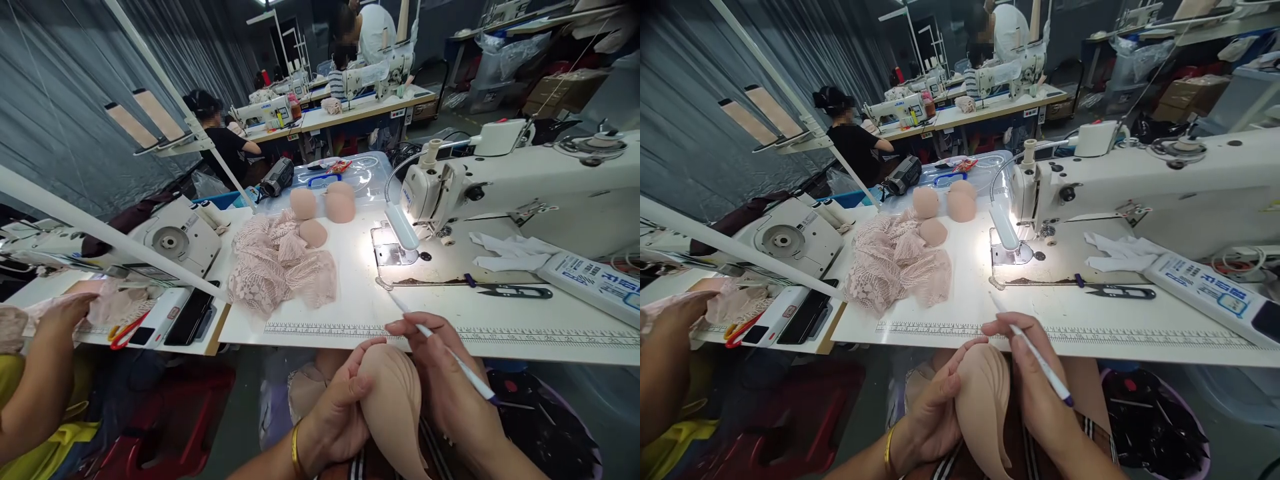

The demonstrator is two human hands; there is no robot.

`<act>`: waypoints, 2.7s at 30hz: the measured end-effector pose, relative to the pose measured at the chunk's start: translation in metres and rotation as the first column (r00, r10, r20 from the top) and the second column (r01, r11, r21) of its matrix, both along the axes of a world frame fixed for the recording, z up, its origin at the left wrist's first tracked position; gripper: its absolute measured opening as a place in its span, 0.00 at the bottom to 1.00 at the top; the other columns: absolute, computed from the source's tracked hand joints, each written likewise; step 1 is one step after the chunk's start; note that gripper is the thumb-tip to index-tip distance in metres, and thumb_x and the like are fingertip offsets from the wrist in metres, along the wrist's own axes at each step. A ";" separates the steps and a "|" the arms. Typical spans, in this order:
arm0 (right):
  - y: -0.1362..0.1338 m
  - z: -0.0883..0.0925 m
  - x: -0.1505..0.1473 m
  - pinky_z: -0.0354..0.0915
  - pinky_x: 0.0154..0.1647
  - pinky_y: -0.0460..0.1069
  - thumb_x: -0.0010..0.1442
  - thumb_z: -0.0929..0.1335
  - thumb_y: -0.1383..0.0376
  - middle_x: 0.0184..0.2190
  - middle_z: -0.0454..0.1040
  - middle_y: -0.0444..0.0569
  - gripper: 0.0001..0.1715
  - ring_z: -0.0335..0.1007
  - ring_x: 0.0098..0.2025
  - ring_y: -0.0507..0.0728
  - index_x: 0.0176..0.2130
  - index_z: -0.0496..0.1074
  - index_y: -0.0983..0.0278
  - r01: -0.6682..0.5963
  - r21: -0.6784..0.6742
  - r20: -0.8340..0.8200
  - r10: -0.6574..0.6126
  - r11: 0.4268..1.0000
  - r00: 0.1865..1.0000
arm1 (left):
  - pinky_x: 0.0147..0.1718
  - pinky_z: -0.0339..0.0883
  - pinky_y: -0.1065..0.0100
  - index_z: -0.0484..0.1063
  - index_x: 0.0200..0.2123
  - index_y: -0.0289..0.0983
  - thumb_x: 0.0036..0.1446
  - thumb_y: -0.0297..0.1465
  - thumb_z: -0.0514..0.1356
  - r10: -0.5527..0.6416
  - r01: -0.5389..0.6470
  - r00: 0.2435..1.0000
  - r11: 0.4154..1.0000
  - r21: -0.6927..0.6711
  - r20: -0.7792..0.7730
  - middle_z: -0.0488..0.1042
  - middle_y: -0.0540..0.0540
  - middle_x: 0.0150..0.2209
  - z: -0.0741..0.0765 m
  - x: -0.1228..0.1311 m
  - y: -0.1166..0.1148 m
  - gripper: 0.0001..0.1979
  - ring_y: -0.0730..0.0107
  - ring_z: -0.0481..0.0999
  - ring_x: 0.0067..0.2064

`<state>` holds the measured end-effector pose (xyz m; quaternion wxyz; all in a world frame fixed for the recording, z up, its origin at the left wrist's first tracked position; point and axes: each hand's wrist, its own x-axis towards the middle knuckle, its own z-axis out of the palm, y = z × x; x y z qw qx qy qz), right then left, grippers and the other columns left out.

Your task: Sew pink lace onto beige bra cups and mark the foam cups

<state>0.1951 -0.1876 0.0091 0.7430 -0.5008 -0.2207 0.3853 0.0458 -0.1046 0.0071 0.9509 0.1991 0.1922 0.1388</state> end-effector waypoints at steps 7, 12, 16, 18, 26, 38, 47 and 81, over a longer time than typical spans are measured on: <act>-0.011 -0.002 0.018 0.69 0.35 0.50 0.74 0.66 0.57 0.21 0.67 0.43 0.09 0.67 0.29 0.56 0.45 0.76 0.56 0.163 0.059 0.170 -0.171 0.985 0.970 | 0.59 0.68 0.58 0.75 0.59 0.42 0.49 0.32 0.78 0.157 -0.157 0.987 0.987 -0.013 -0.026 0.77 0.41 0.56 -0.004 -0.004 0.009 0.33 0.58 0.77 0.54; -0.020 -0.009 0.009 0.75 0.34 0.49 0.66 0.73 0.61 0.36 0.78 0.48 0.15 0.77 0.35 0.58 0.52 0.73 0.55 0.135 0.055 0.684 -0.136 0.989 0.716 | 0.60 0.67 0.55 0.74 0.60 0.42 0.55 0.39 0.76 0.276 -0.276 0.957 0.961 0.014 -0.086 0.75 0.39 0.60 -0.008 0.000 0.008 0.31 0.55 0.75 0.58; -0.012 -0.008 0.001 0.75 0.30 0.47 0.66 0.72 0.66 0.30 0.76 0.43 0.15 0.77 0.28 0.55 0.52 0.72 0.54 0.013 0.113 0.826 -0.102 0.993 0.555 | 0.62 0.65 0.50 0.72 0.63 0.41 0.57 0.43 0.74 0.307 -0.307 0.949 0.952 0.012 -0.076 0.76 0.37 0.58 -0.014 0.001 0.006 0.33 0.50 0.76 0.57; -0.009 -0.010 -0.002 0.74 0.28 0.46 0.67 0.71 0.67 0.28 0.74 0.42 0.13 0.75 0.26 0.54 0.51 0.71 0.55 0.028 0.121 0.823 -0.116 0.992 0.556 | 0.62 0.64 0.49 0.71 0.64 0.41 0.57 0.44 0.73 0.310 -0.310 0.949 0.951 0.014 -0.064 0.74 0.36 0.60 -0.015 0.001 0.005 0.35 0.46 0.75 0.59; -0.011 -0.017 -0.009 0.72 0.28 0.47 0.64 0.73 0.71 0.28 0.73 0.41 0.18 0.73 0.26 0.54 0.51 0.71 0.54 0.036 0.191 0.790 -0.175 0.981 0.588 | 0.63 0.63 0.49 0.74 0.62 0.44 0.57 0.35 0.73 0.296 -0.296 0.955 0.954 0.040 -0.001 0.75 0.39 0.61 -0.014 0.004 0.005 0.30 0.47 0.75 0.59; -0.004 -0.003 0.029 0.65 0.39 0.49 0.68 0.69 0.45 0.23 0.66 0.48 0.32 0.67 0.35 0.58 0.20 0.71 0.60 0.086 -0.140 0.040 -0.081 0.986 0.996 | 0.64 0.63 0.52 0.77 0.60 0.46 0.55 0.37 0.75 0.267 -0.267 0.963 0.964 -0.009 -0.024 0.75 0.42 0.62 -0.017 -0.001 0.010 0.28 0.52 0.74 0.60; 0.003 0.010 0.026 0.58 0.28 0.49 0.62 0.72 0.39 0.21 0.64 0.47 0.37 0.58 0.25 0.54 0.16 0.70 0.62 0.030 -0.155 -0.082 -0.043 0.987 0.996 | 0.63 0.65 0.52 0.77 0.59 0.44 0.56 0.34 0.75 0.258 -0.259 0.966 0.965 -0.029 -0.023 0.77 0.41 0.61 -0.013 0.001 0.009 0.27 0.54 0.76 0.59; -0.007 0.003 0.012 0.65 0.31 0.50 0.73 0.66 0.48 0.19 0.69 0.44 0.26 0.65 0.25 0.56 0.27 0.71 0.59 -0.009 -0.103 0.137 0.023 0.995 0.990 | 0.66 0.60 0.49 0.72 0.62 0.42 0.55 0.36 0.74 0.235 -0.235 0.972 0.971 0.038 -0.018 0.75 0.39 0.60 -0.012 0.004 0.008 0.31 0.49 0.74 0.61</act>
